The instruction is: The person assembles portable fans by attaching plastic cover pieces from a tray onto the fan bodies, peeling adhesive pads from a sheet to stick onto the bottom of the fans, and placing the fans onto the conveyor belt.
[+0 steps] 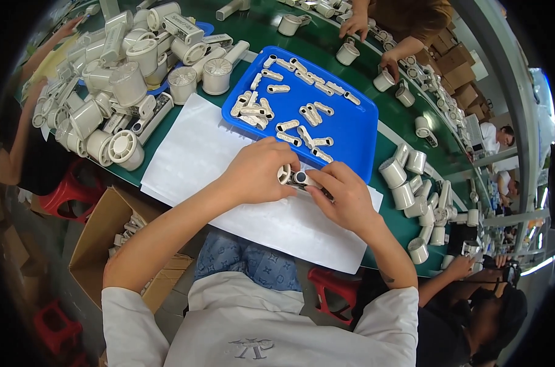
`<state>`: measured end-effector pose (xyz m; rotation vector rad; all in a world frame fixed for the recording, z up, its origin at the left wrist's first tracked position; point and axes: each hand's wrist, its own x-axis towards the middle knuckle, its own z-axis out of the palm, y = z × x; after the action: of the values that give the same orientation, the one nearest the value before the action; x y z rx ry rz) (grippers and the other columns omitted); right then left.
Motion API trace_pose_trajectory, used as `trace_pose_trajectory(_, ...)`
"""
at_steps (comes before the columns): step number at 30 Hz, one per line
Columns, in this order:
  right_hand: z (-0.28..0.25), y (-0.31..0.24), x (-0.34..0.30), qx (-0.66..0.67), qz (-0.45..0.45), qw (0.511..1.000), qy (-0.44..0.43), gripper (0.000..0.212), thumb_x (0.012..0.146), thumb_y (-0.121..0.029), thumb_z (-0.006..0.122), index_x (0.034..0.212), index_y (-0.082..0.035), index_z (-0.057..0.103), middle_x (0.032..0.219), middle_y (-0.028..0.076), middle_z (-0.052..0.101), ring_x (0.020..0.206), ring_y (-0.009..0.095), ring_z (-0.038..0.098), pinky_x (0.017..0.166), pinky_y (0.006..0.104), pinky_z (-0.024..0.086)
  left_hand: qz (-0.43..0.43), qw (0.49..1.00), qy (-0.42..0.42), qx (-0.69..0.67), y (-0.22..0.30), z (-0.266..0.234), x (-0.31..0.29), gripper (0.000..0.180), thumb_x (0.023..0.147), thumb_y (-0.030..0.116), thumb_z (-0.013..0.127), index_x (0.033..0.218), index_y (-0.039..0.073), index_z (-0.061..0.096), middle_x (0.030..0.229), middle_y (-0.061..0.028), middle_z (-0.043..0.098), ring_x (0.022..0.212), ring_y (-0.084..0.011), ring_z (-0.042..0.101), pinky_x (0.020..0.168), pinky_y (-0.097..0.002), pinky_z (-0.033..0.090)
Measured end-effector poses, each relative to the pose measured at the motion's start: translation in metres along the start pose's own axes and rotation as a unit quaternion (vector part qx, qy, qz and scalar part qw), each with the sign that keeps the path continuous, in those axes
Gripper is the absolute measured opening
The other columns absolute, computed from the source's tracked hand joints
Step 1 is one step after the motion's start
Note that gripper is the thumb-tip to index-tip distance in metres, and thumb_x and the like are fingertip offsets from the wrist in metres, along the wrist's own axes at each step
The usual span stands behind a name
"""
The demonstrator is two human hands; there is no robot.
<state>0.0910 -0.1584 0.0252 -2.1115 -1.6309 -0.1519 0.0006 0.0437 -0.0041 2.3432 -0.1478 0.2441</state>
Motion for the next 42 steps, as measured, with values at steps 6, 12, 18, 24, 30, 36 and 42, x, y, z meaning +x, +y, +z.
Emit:
trace_pose_trajectory(6, -0.002, -0.001, 0.002, 0.04, 0.039, 0.998, -0.011, 0.024, 0.076, -0.007, 0.075, 0.1, -0.005, 0.069, 0.086, 0.008, 0.06, 0.079, 0.026, 0.061, 0.066, 0.0357, 0.049, 0.025, 0.998, 0.056, -0.018, -0.001, 0.005, -0.001, 0.033, 0.063, 0.017, 0.085, 0.091, 0.012, 0.068, 0.092, -0.0027, 0.065, 0.093, -0.0243, 0.059, 0.08, -0.0343, 0.049)
trace_pose_trajectory(12, 0.003, -0.003, 0.0, 0.065, 0.027, 0.997, 0.01, 0.026, 0.075, -0.003, 0.075, 0.1, -0.004, 0.069, 0.087, 0.01, 0.06, 0.08, 0.027, 0.061, 0.066, 0.0368, 0.049, 0.059, 0.994, 0.089, -0.027, 0.0, 0.008, -0.004, 0.032, 0.061, 0.014, 0.084, 0.087, 0.01, 0.066, 0.087, -0.0049, 0.064, 0.088, -0.0261, 0.058, 0.077, -0.0364, 0.048)
trace_pose_trajectory(18, 0.011, -0.019, -0.003, -0.027, 0.02, 0.999, 0.034, 0.024, 0.075, -0.003, 0.074, 0.099, -0.004, 0.071, 0.079, 0.007, 0.06, 0.071, 0.026, 0.06, 0.061, 0.0372, 0.046, 0.076, 0.991, 0.11, -0.019, -0.003, 0.012, -0.011, 0.028, 0.06, 0.014, 0.086, 0.083, 0.01, 0.071, 0.085, -0.004, 0.065, 0.086, -0.0254, 0.059, 0.075, -0.0372, 0.049)
trace_pose_trajectory(24, 0.016, -0.028, 0.005, -0.16, 0.04, 0.986, -0.009, 0.013, 0.079, -0.002, 0.068, 0.092, -0.003, 0.071, 0.08, 0.008, 0.061, 0.072, 0.026, 0.061, 0.063, 0.0385, 0.046, 0.083, 0.993, 0.085, 0.008, -0.009, 0.005, 0.0, 0.03, 0.064, 0.018, 0.084, 0.091, 0.009, 0.075, 0.096, -0.0054, 0.07, 0.091, -0.0265, 0.063, 0.08, -0.0379, 0.052)
trace_pose_trajectory(30, 0.007, -0.007, 0.0, 0.051, 0.097, 0.993, -0.029, 0.033, 0.078, -0.007, 0.075, 0.11, -0.003, 0.067, 0.09, 0.009, 0.063, 0.08, 0.027, 0.062, 0.074, 0.0346, 0.049, 0.124, 0.983, 0.119, 0.071, -0.006, 0.011, -0.016, 0.036, 0.063, 0.016, 0.084, 0.097, 0.008, 0.073, 0.102, -0.0059, 0.069, 0.1, -0.0268, 0.062, 0.085, -0.0376, 0.051)
trace_pose_trajectory(36, 0.015, -0.002, -0.031, 0.204, 0.118, 0.968, -0.081, 0.055, 0.078, -0.016, 0.078, 0.127, -0.003, 0.058, 0.119, 0.013, 0.06, 0.106, 0.03, 0.059, 0.089, 0.0355, 0.049, 0.102, 0.979, 0.128, 0.123, 0.03, 0.021, -0.04, 0.033, 0.064, 0.013, 0.082, 0.09, 0.01, 0.062, 0.097, -0.005, 0.066, 0.098, -0.0284, 0.06, 0.081, -0.0433, 0.045)
trace_pose_trajectory(42, 0.033, -0.001, -0.039, 0.14, 0.055, 0.986, -0.074, 0.062, 0.075, -0.021, 0.08, 0.128, 0.0, 0.055, 0.121, 0.017, 0.061, 0.105, 0.035, 0.058, 0.09, 0.0399, 0.047, -0.007, 0.988, 0.037, 0.148, 0.029, 0.032, -0.034, 0.038, 0.064, 0.017, 0.081, 0.093, 0.011, 0.057, 0.082, -0.0058, 0.067, 0.085, -0.0284, 0.064, 0.069, -0.0421, 0.043)
